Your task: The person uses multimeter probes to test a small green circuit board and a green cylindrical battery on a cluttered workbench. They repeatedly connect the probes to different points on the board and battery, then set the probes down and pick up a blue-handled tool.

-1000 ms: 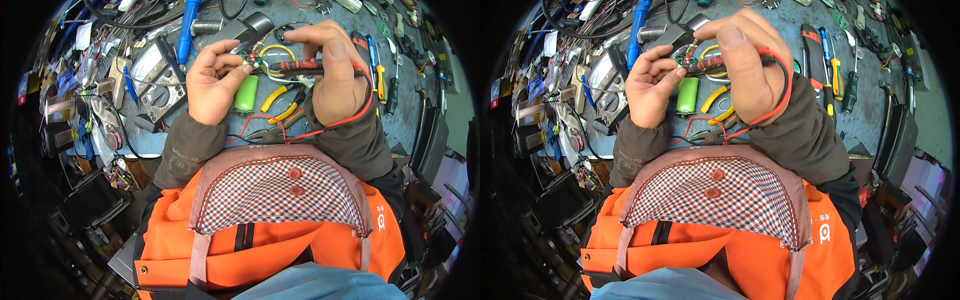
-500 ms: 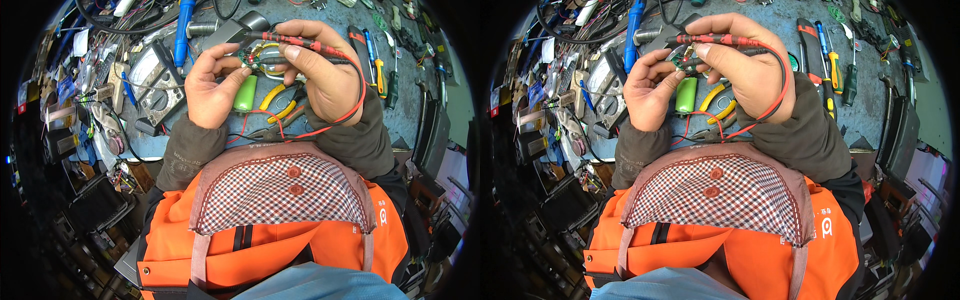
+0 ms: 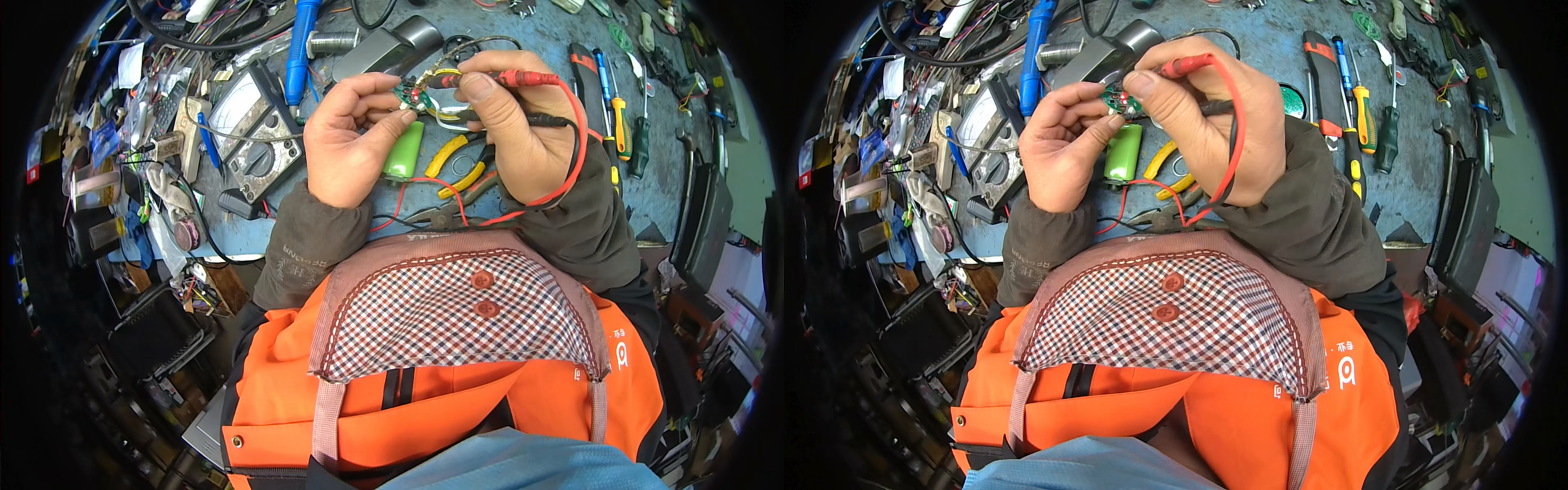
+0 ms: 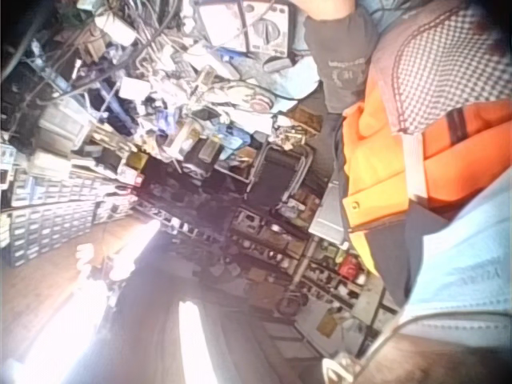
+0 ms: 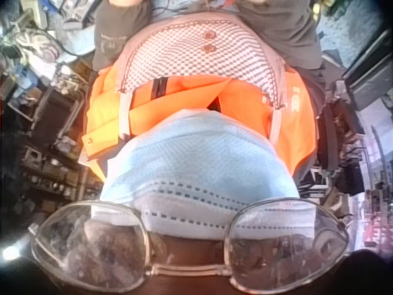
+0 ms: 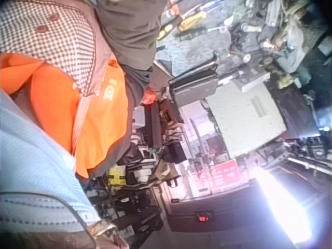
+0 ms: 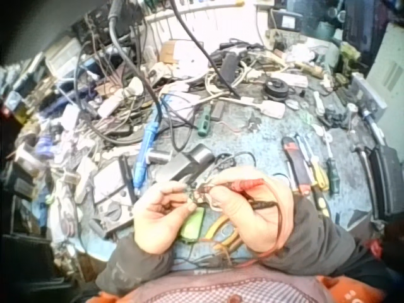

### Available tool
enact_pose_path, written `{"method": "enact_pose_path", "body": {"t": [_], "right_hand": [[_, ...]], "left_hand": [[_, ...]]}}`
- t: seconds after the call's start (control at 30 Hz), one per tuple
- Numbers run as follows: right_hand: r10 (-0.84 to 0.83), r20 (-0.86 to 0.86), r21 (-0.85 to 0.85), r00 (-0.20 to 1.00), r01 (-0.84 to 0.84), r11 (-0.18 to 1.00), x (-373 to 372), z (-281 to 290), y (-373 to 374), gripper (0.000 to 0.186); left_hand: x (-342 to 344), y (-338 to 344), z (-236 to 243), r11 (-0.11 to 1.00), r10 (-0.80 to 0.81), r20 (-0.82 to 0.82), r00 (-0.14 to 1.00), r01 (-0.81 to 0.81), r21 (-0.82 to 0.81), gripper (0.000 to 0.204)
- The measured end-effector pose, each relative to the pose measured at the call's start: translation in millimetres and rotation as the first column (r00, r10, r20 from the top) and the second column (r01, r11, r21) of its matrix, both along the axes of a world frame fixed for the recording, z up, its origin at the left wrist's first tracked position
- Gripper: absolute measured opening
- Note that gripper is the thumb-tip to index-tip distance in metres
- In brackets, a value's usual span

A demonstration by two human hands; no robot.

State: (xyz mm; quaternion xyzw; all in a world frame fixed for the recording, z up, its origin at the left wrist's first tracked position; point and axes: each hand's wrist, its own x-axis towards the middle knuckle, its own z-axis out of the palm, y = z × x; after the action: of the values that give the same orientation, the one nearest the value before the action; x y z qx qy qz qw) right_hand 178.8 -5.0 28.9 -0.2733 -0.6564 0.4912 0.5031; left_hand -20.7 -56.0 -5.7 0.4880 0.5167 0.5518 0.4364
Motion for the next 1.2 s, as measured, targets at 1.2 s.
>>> {"method": "enact_pose_path", "body": {"t": [1.2], "right_hand": [[-0.043, 0.011, -0.327, 0.999, 0.044, 0.944, -8.7, 3.3, -8.3, 0.017]], "left_hand": [[-9.3, 5.3, -8.4, 0.987, -0.003, 0.334, 0.943, 0.057, -0.151, 0.021]]}}
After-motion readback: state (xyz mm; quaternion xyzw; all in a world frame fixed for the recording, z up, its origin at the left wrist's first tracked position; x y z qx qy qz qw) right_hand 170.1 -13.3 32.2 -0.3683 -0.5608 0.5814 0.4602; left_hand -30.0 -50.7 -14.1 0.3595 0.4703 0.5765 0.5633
